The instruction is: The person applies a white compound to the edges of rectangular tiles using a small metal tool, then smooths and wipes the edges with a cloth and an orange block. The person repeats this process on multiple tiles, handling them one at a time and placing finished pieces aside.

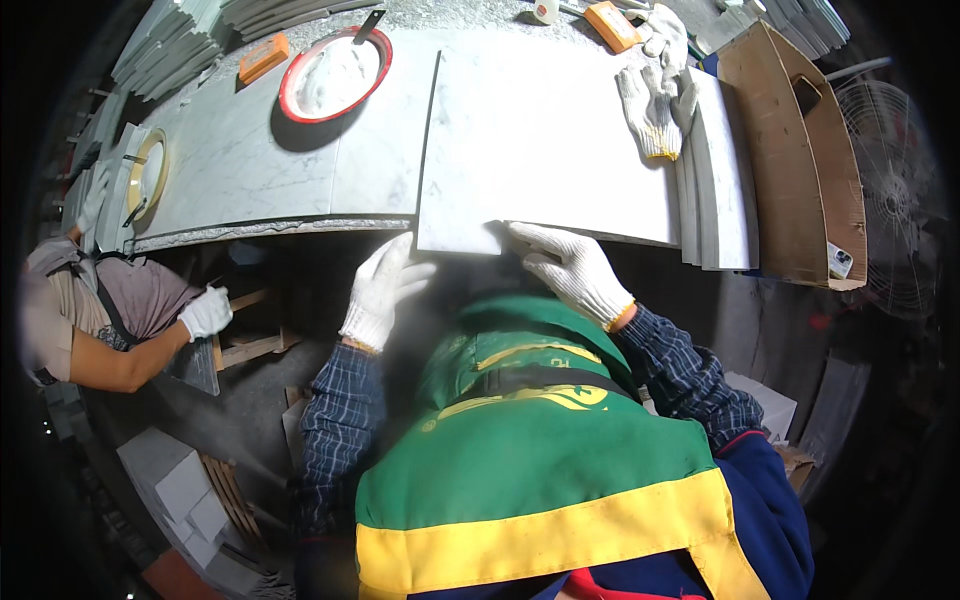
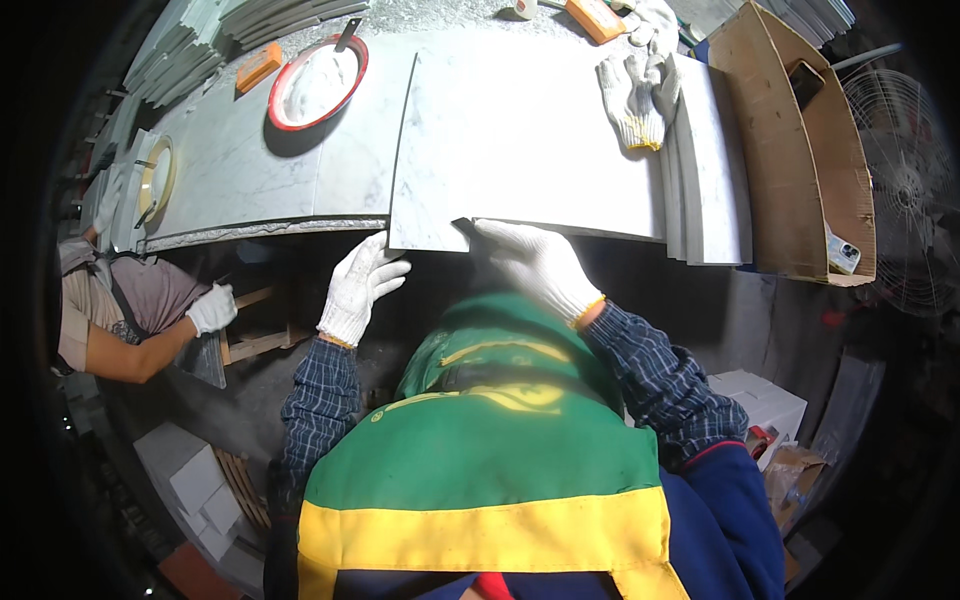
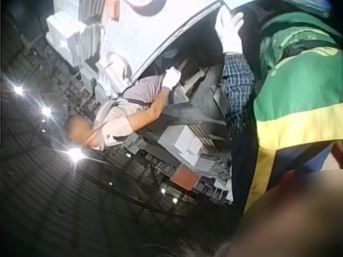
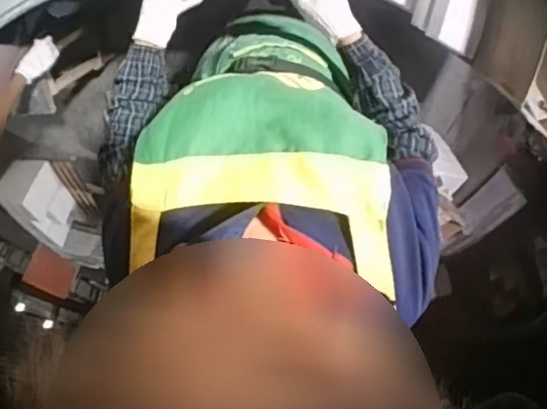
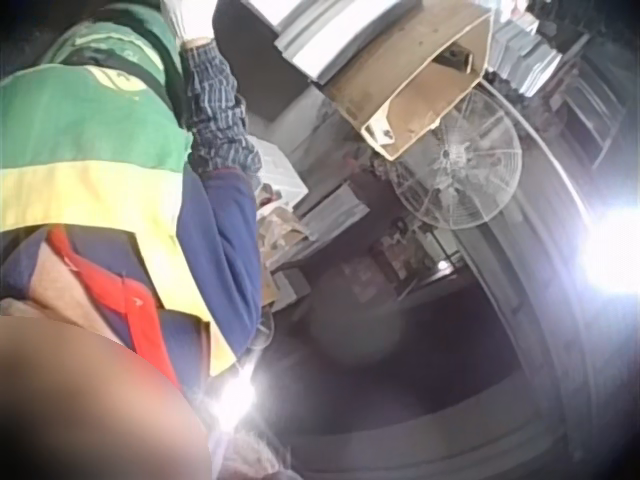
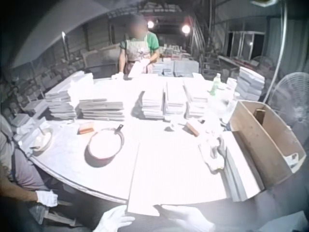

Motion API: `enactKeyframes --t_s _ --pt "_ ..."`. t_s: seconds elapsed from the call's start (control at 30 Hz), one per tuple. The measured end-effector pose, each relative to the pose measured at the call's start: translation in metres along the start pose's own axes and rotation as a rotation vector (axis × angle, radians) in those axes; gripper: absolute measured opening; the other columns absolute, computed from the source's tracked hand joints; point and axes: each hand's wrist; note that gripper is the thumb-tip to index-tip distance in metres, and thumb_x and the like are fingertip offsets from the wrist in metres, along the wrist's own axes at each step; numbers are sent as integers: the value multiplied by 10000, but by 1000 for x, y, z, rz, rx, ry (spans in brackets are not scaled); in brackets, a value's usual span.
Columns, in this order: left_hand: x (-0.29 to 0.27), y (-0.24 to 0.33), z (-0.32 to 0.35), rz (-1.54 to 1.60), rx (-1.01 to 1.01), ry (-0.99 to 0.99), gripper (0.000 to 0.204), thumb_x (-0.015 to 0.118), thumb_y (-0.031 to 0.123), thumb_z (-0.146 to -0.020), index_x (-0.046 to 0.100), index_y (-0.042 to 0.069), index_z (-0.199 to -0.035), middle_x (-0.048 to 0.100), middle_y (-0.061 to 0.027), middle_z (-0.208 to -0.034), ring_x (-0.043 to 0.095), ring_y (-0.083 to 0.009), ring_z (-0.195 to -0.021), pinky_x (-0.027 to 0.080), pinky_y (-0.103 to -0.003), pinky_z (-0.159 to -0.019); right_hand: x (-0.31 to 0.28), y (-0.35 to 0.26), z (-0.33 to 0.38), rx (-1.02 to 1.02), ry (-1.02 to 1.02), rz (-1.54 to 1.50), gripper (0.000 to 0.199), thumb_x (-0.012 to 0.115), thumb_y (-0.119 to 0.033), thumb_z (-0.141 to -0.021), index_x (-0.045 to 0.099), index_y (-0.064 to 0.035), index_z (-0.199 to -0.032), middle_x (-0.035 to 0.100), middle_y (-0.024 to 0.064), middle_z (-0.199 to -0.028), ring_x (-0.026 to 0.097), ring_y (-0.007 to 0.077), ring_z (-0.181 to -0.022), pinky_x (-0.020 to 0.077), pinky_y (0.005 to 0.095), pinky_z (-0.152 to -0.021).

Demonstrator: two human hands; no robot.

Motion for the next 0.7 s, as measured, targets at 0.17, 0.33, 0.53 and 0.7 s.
enactKeyframes --t_s 0.17,0.33,0.53,0.7 --pt "17 -1 -3 -11 63 -68 512 561 384 -1106 564 -5 -1439 720 -153 -1238 745 -262 -1020 602 -383 -892 5 -11 -8 89 -96 -72 434 712 -46 -955 702 -111 -1384 765 150 -1237 732 193 -1085 586 333 -971" --pt "12 -2 -15 9 61 -129 473 566 341 -1107 563 -2 -1433 709 -161 -1264 726 -305 -1086 594 -443 -926 1 -15 7 47 -292 -33 404 710 -62 -974 681 -4 -1373 741 125 -1282 709 214 -1137 562 358 -1031" --pt "16 17 -19 -136 242 -265 434 572 308 -1096 573 18 -1419 708 -161 -1264 721 -312 -1092 595 -487 -935 -14 -2 20 416 84 -767 625 744 -88 -969 498 38 -1529 720 110 -1105 665 160 -941 569 308 -906" --pt "41 50 -19 240 -11 -317 431 558 191 -1056 538 18 -1450 687 -190 -1309 725 -339 -1093 610 -529 -929 -9 1 -4 397 115 -1167 757 706 -139 -1009 315 13 -1639 649 95 -1130 620 133 -926 550 288 -874"
Point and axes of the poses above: each hand's wrist, its own z-axis away from the middle knuckle, its own x-axis out of the palm, y = z × x
